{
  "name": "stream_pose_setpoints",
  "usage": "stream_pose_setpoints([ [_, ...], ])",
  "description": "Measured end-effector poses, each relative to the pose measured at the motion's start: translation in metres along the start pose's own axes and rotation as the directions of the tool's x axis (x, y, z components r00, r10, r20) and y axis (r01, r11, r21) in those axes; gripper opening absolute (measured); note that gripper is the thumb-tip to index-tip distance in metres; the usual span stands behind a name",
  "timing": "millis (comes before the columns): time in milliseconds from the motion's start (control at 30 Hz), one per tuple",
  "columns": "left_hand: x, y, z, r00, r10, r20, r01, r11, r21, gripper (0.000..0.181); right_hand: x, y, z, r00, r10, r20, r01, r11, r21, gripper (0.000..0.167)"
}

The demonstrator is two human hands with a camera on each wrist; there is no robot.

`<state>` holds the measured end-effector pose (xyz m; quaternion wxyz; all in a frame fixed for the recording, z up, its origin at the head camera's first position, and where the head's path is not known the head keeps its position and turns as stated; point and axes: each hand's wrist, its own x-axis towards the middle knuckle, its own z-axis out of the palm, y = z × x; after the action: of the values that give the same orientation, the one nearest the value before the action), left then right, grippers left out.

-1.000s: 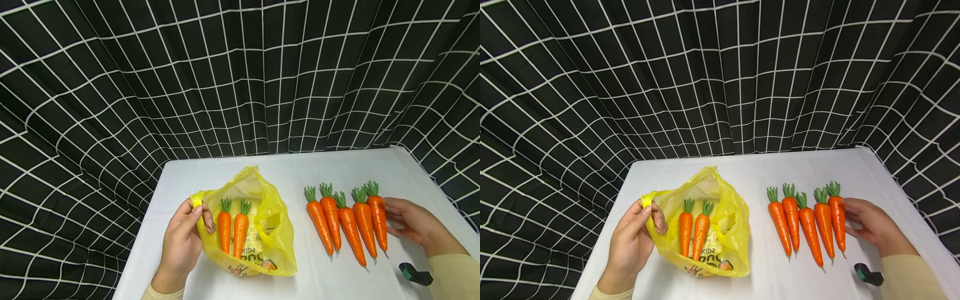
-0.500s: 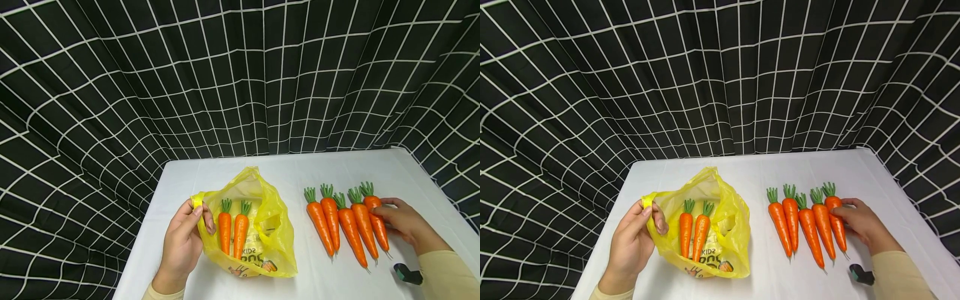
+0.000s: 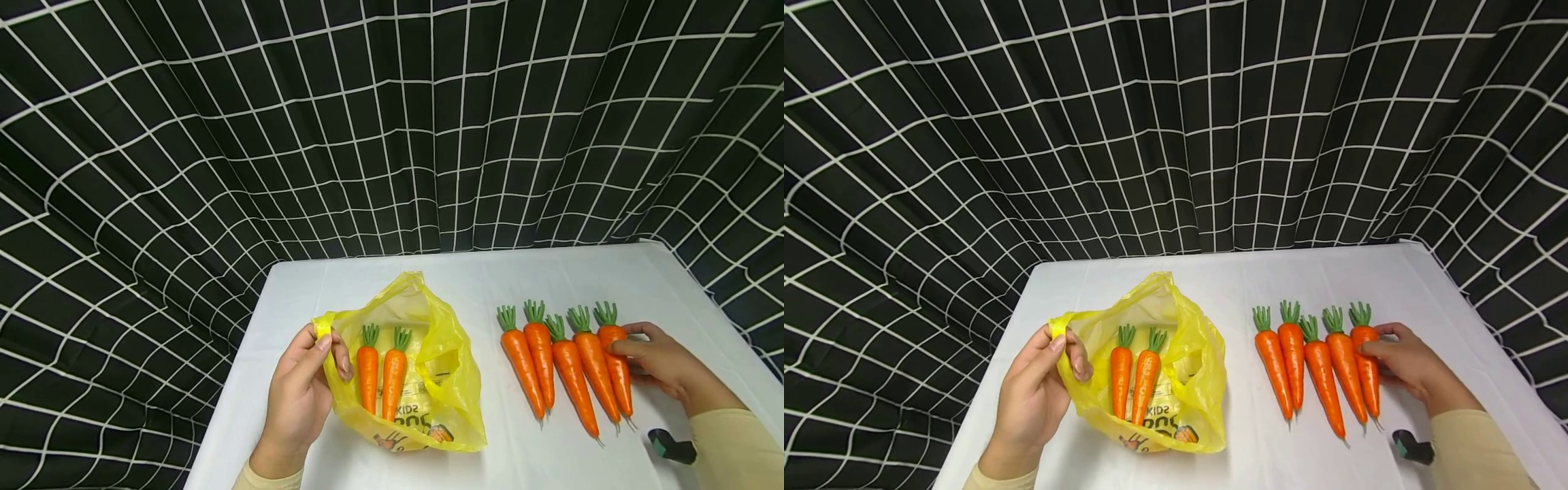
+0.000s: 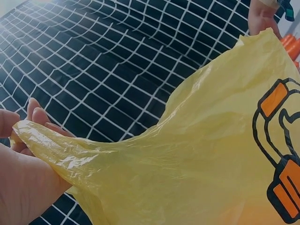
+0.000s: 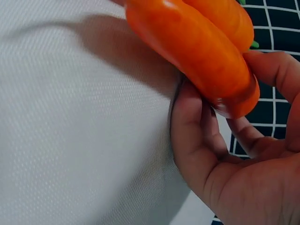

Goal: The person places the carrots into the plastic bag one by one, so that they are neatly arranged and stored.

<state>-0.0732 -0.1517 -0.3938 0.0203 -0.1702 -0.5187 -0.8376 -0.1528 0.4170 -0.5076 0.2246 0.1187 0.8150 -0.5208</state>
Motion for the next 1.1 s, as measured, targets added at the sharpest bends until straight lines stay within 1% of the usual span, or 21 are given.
stream_pose_setpoints([
  [67, 0.0, 0.0, 0.0, 1.0, 0.0, 0.0, 0.0, 1.0, 0.005, 0.018, -0.001, 0.001, -0.001, 1.0, 0.003, -0.006, -0.003, 1.0, 0.016, 0.083],
  [233, 0.0, 0.0, 0.0, 1.0, 0.004, 0.001, -0.004, 1.0, 0.002, 0.018, -0.005, 0.005, -0.007, 1.0, 0.019, 0.004, -0.019, 0.991, 0.133, 0.076],
  [367, 0.0, 0.0, -0.001, 1.0, 0.007, 0.003, -0.007, 1.0, -0.009, 0.018, -0.009, 0.008, -0.012, 0.998, 0.042, 0.036, -0.049, 0.972, 0.228, 0.071],
  [500, 0.001, 0.0, -0.001, 1.0, 0.007, 0.005, -0.007, 1.0, -0.016, 0.018, -0.012, 0.012, -0.015, 0.997, 0.017, 0.071, -0.039, 0.946, 0.323, 0.067],
  [567, 0.001, 0.0, -0.001, 1.0, 0.006, 0.004, -0.005, 1.0, -0.018, 0.018, -0.013, 0.014, -0.015, 0.997, -0.006, 0.083, -0.027, 0.92, 0.39, 0.054],
  [667, 0.0, 0.0, -0.001, 1.0, 0.004, 0.001, -0.004, 1.0, -0.015, 0.018, -0.015, 0.016, -0.014, 0.995, -0.043, 0.093, -0.008, 0.872, 0.49, 0.021],
  [700, 0.0, 0.0, -0.001, 1.0, 0.002, 0.0, -0.002, 1.0, -0.014, 0.018, -0.016, 0.016, -0.013, 0.994, -0.056, 0.095, -0.002, 0.853, 0.521, 0.015],
  [733, 0.0, 0.001, -0.001, 1.0, 0.001, -0.001, -0.001, 1.0, -0.012, 0.018, -0.017, 0.016, -0.013, 0.993, -0.069, 0.097, 0.004, 0.834, 0.551, 0.016],
  [800, 0.0, 0.001, -0.001, 1.0, -0.001, -0.003, 0.001, 1.0, -0.008, 0.018, -0.017, 0.016, -0.012, 0.99, -0.099, 0.098, 0.023, 0.812, 0.583, 0.025],
  [867, 0.0, 0.002, 0.0, 1.0, -0.003, -0.006, 0.003, 1.0, -0.005, 0.018, -0.018, 0.015, -0.01, 0.987, -0.131, 0.098, 0.047, 0.804, 0.593, 0.026],
  [933, 0.0, 0.002, 0.0, 1.0, -0.004, -0.007, 0.004, 1.0, -0.003, 0.017, -0.018, 0.014, -0.009, 0.986, -0.145, 0.083, 0.067, 0.798, 0.599, 0.026],
  [1100, 0.0, 0.002, 0.001, 1.0, -0.002, -0.007, 0.002, 1.0, -0.005, 0.017, -0.021, 0.007, -0.006, 0.98, -0.186, 0.073, 0.103, 0.782, 0.615, 0.028],
])
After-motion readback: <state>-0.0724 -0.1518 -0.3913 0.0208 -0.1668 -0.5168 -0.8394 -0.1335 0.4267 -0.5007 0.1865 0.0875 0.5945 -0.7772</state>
